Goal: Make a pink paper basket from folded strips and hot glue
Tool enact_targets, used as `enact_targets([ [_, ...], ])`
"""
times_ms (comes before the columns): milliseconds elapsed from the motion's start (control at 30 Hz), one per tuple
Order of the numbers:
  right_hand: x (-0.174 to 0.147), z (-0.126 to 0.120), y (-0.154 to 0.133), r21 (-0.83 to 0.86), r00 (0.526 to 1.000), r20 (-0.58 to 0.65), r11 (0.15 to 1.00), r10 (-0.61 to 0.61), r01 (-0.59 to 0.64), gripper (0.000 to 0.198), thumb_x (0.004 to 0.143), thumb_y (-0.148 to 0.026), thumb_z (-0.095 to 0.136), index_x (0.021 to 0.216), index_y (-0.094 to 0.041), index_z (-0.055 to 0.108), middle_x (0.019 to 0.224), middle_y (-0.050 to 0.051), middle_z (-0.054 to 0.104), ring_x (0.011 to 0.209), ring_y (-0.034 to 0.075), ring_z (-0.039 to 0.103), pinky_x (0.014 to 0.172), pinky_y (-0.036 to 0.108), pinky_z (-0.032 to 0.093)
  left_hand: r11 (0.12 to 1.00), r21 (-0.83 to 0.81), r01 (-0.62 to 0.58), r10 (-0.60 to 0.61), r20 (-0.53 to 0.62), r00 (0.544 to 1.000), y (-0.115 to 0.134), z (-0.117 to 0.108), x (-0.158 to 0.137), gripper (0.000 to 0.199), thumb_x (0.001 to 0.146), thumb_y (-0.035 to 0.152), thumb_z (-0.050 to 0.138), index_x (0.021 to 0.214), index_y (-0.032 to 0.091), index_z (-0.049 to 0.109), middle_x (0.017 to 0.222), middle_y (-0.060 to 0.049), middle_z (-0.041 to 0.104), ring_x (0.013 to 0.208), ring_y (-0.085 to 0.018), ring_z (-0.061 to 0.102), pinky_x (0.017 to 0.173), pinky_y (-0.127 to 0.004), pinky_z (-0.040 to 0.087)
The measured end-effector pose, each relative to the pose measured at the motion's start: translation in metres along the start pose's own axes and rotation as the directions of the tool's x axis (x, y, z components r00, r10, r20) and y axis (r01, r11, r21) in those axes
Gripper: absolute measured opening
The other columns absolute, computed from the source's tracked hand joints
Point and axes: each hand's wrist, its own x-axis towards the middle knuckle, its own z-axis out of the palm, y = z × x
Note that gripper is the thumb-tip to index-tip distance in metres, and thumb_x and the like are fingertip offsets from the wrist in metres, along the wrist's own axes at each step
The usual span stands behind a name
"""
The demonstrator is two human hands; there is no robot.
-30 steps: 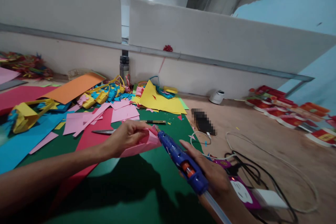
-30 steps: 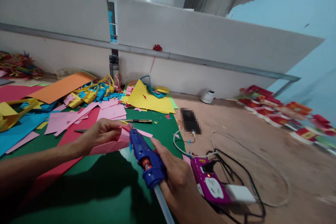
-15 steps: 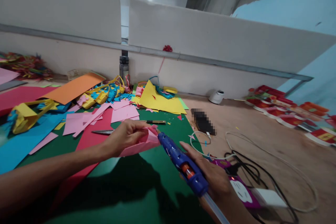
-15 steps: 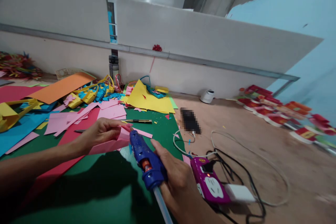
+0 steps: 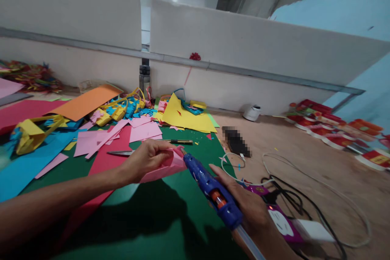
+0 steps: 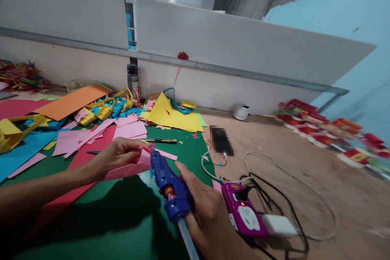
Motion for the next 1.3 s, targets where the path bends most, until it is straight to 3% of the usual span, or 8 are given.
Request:
enact_targets([
  [200,0.003,-0.001,-0.001,0.070,0.997,0.062,0.997,-0.044,0.040,0.062,0.084,-0.019,0.046,0.143,-0.026,0.024,0.121,0.004,0.062,0.103,0.023,0.063,0.082,0.034,0.055,1.000,-0.014,0.026,-0.026,-0.014,1.000,-0.003,0.002,0.000,0.028,0.080,0.021,0.046,0.087,0.012,0.071,0.072,-0.003,0.062,0.060,-0.009,0.048,0.054,-0.018,0.040],
  [533,0.000,0.006,0.013,-0.023,1.000,-0.007,1.000,-0.006,0.006,0.055,0.083,-0.019,0.041,0.137,-0.020,0.034,0.119,0.007,0.063,0.099,0.021,0.065,0.077,0.031,0.055,1.000,-0.004,0.025,-0.025,0.014,1.000,0.006,-0.002,-0.001,0.032,0.081,0.022,0.045,0.096,0.012,0.071,0.069,-0.002,0.059,0.058,-0.008,0.044,0.052,-0.016,0.035],
  [633,0.004,0.009,0.025,-0.124,0.997,-0.037,0.991,-0.063,0.058,0.059,0.081,-0.013,0.039,0.139,-0.019,0.031,0.122,0.008,0.060,0.107,0.021,0.060,0.081,0.032,0.053,0.999,0.026,0.030,-0.030,-0.006,1.000,0.012,-0.004,-0.002,0.034,0.080,0.024,0.044,0.097,0.012,0.071,0.060,0.000,0.055,0.054,-0.008,0.042,0.051,-0.017,0.037],
  [700,0.010,0.013,0.030,-0.284,0.994,-0.047,0.955,-0.100,0.083,0.058,0.080,-0.009,0.038,0.137,-0.015,0.033,0.122,0.012,0.059,0.108,0.024,0.058,0.081,0.035,0.053,0.999,0.040,0.023,-0.021,-0.028,0.999,0.015,-0.004,-0.003,0.033,0.078,0.023,0.046,0.098,0.012,0.071,0.059,0.001,0.054,0.054,-0.008,0.042,0.051,-0.017,0.038],
  [833,0.022,0.024,0.030,-0.621,0.989,0.139,0.782,0.041,0.055,0.054,0.080,0.001,0.036,0.130,-0.015,0.044,0.107,0.013,0.063,0.087,0.024,0.063,0.068,0.035,0.052,0.999,0.027,-0.022,0.023,-0.042,0.999,0.019,-0.003,-0.006,0.031,0.076,0.020,0.048,0.095,0.013,0.072,0.069,-0.003,0.063,0.052,-0.007,0.042,0.047,-0.016,0.037],
  [967,0.030,0.037,0.026,-0.737,0.966,0.211,0.673,0.148,0.058,0.048,0.085,-0.002,0.032,0.130,-0.015,0.045,0.091,0.013,0.063,0.075,0.024,0.062,0.058,0.033,0.048,0.997,-0.001,-0.075,0.075,-0.025,0.997,0.022,0.001,-0.009,0.032,0.076,0.019,0.047,0.095,0.013,0.072,0.060,-0.001,0.060,0.048,-0.006,0.039,0.046,-0.016,0.037],
  [1133,0.030,0.046,0.032,-0.731,0.950,0.233,0.682,0.209,0.029,0.051,0.085,0.000,0.031,0.132,-0.015,0.043,0.094,0.015,0.063,0.080,0.024,0.063,0.060,0.033,0.048,0.998,-0.042,-0.055,0.056,0.004,0.998,0.021,0.003,-0.010,0.032,0.079,0.022,0.047,0.096,0.012,0.072,0.071,-0.005,0.065,0.047,-0.006,0.036,0.045,-0.016,0.033],
  [1300,0.029,0.032,0.041,-0.639,0.923,0.354,0.760,0.152,0.120,0.057,0.075,0.000,0.048,0.126,-0.022,0.048,0.111,0.010,0.062,0.098,0.024,0.060,0.073,0.035,0.049,0.997,-0.052,-0.062,0.064,0.032,0.997,0.017,0.003,-0.010,0.032,0.081,0.025,0.046,0.094,0.012,0.072,0.065,-0.004,0.062,0.048,-0.006,0.037,0.046,-0.016,0.033],
])
